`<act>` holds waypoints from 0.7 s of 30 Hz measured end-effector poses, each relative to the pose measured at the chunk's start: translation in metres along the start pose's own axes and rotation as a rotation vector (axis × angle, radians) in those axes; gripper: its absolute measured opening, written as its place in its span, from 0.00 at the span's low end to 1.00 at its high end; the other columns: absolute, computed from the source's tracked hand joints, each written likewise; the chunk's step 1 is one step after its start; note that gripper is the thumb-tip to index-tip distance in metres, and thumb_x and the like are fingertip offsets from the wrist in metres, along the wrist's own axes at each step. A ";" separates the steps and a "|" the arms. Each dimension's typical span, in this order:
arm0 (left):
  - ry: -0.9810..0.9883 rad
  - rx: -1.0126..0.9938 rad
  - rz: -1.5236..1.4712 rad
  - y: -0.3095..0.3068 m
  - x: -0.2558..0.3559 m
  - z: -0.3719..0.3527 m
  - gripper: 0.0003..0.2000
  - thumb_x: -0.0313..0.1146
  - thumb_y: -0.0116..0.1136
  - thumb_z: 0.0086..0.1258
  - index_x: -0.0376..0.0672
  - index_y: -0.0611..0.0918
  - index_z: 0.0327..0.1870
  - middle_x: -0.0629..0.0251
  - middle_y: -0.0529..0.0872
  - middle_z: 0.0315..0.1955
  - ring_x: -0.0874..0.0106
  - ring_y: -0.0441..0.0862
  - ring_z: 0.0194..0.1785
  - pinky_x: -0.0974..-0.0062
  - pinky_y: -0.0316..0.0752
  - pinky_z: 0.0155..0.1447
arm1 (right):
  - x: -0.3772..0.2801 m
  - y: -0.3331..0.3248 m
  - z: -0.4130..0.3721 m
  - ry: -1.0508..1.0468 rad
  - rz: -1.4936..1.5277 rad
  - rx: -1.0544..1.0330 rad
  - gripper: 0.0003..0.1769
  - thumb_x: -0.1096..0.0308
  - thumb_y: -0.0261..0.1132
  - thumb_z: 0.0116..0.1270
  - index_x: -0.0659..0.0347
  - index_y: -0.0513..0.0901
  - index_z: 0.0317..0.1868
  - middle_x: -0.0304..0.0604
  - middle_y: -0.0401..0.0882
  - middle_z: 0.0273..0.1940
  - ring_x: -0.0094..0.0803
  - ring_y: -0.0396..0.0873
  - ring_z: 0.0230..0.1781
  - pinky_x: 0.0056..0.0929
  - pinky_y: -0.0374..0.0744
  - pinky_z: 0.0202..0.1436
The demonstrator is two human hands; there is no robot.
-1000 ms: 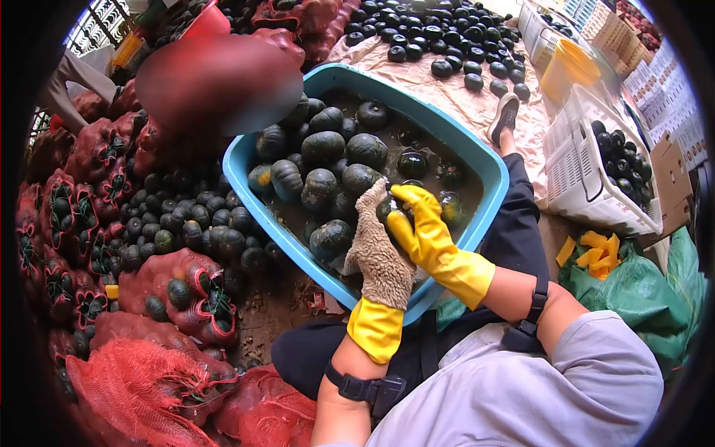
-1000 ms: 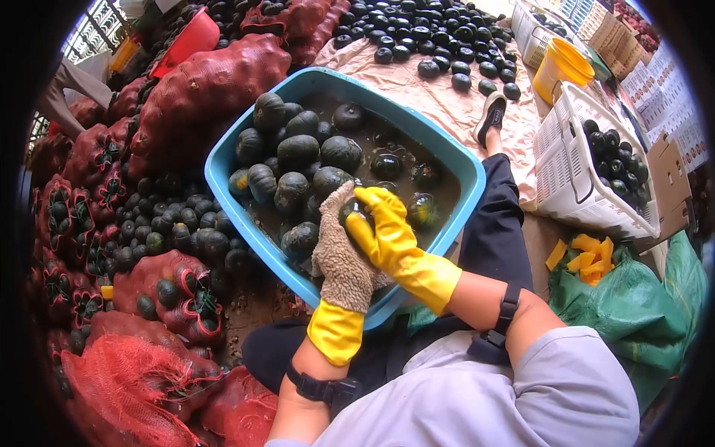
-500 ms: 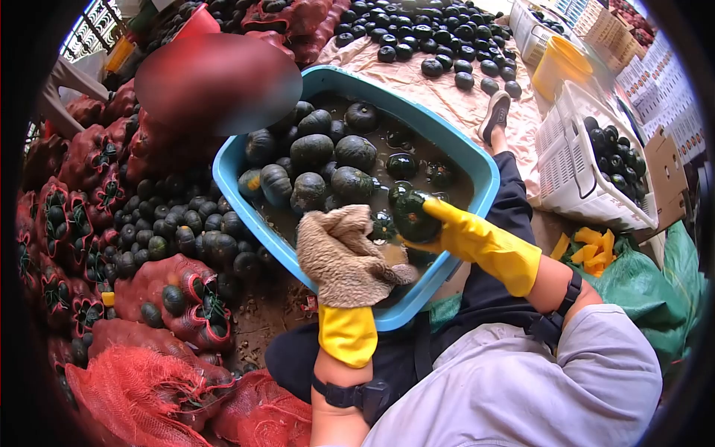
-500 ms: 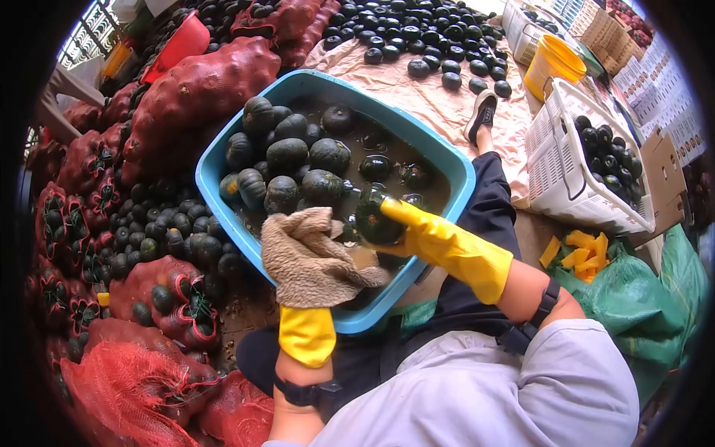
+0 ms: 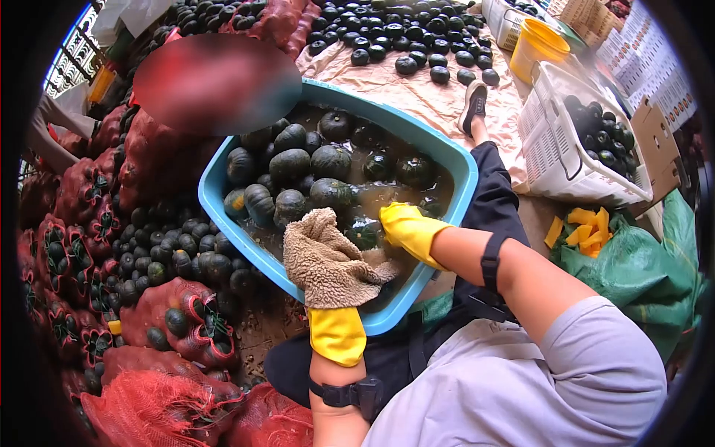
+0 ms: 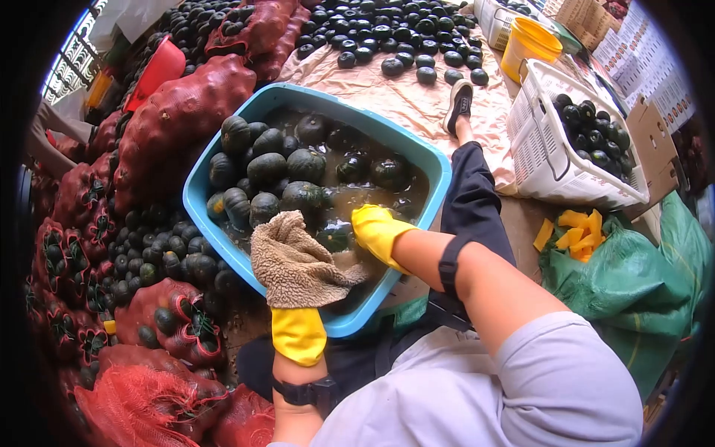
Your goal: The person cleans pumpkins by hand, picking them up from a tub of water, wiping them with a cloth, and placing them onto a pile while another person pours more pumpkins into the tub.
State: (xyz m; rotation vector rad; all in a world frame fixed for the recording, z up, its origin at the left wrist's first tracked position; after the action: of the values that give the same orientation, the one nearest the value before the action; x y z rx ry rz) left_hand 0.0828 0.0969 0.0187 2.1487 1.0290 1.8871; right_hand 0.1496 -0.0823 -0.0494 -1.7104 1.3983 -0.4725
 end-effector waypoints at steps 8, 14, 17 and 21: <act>-0.377 0.385 -0.389 0.010 0.006 -0.030 0.12 0.41 0.53 0.79 0.46 0.85 0.48 0.66 0.89 0.39 0.66 0.83 0.35 0.63 0.80 0.40 | 0.015 -0.027 -0.039 -0.102 2.039 -0.419 0.24 0.52 0.73 0.78 0.56 0.84 0.65 0.46 0.88 0.59 0.42 0.87 0.60 0.56 0.87 0.61; -0.101 -0.011 -0.116 -0.023 -0.027 0.022 0.10 0.40 0.53 0.79 0.44 0.82 0.45 0.64 0.86 0.39 0.66 0.83 0.37 0.70 0.79 0.38 | 0.011 -0.033 -0.036 -0.135 2.060 -0.133 0.29 0.49 0.77 0.73 0.56 0.83 0.66 0.41 0.89 0.58 0.40 0.88 0.56 0.54 0.87 0.60; -0.012 -0.126 0.430 0.048 0.036 -0.027 0.03 0.32 0.52 0.75 0.44 0.76 0.41 0.62 0.80 0.31 0.62 0.82 0.31 0.69 0.79 0.35 | -0.019 -0.090 -0.087 -0.235 0.720 0.295 0.30 0.49 0.80 0.66 0.55 0.87 0.63 0.42 0.90 0.48 0.28 0.86 0.47 0.32 0.85 0.50; 0.318 -0.241 0.917 0.054 0.031 -0.032 0.13 0.41 0.56 0.77 0.43 0.74 0.51 0.60 0.81 0.37 0.62 0.85 0.37 0.68 0.83 0.45 | -0.014 -0.086 -0.100 -0.216 0.962 0.251 0.36 0.42 0.76 0.69 0.55 0.84 0.69 0.44 0.89 0.53 0.31 0.85 0.51 0.35 0.84 0.52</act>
State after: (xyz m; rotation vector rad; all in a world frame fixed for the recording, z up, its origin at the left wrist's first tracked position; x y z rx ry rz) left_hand 0.0758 0.0610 0.0782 2.4113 -0.2795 2.5763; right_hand 0.1236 -0.1063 0.0787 -0.7143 1.7093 0.0810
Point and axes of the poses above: each hand's wrist, its own z-axis towards the middle knuckle, its own y-axis out of the palm, x = y × z, the point moved 9 cm from there along z, towards the middle knuckle
